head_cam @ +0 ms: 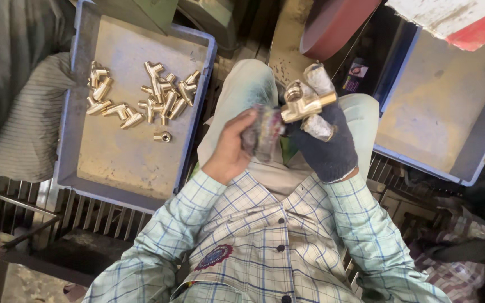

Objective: The person sits on the floor and repeatedly picks up small brass-colored metal parts from a tray. They hold each part with a cloth and rub it against a rotating grinding wheel to polish the surface, then place the finished part into a second tray.

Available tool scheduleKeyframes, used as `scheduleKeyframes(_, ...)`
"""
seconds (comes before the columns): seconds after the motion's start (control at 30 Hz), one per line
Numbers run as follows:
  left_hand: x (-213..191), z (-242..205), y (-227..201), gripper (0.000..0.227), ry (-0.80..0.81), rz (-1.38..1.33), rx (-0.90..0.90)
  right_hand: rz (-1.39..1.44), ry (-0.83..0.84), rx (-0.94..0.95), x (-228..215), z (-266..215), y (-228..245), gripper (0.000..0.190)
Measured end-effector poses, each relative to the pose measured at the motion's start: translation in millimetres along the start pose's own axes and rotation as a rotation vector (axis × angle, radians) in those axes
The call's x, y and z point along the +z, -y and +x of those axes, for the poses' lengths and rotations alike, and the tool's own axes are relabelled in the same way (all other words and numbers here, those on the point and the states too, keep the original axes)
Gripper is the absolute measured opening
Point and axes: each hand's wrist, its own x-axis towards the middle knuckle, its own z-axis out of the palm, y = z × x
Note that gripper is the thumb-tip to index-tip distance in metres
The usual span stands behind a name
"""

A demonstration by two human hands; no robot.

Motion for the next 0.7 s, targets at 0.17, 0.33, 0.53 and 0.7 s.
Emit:
scheduleKeyframes(0.17, 20.1, 3.6, 9.3, 0.034, 0.250, -0.065, -0.070, 0.614, 0.102, -0.024, -4.4, -6.8, -23.6, 0.078)
scheduleKeyframes(0.33, 24.0, 5.3, 2.2, 0.034, 0.166, 0.132, 0.170, 0.007, 0.035, -0.134, -16.2, -12.0, -26.3, 0.061)
scheduleKeyframes(0.53, 28.3, -6.5, -13.0, 0.039, 0.104, 0.625, 0.525, 0.020, -0.004, -0.098, -15.0, -18.6, -14.5, 0.058)
scheduleKeyframes(0.7, 37.5, -17.1, -19.8, 0.048, -0.011, 1.054, 0.728, 0.054, 0.032, -0.062, -12.7, -20.0, -17.2, 0.052)
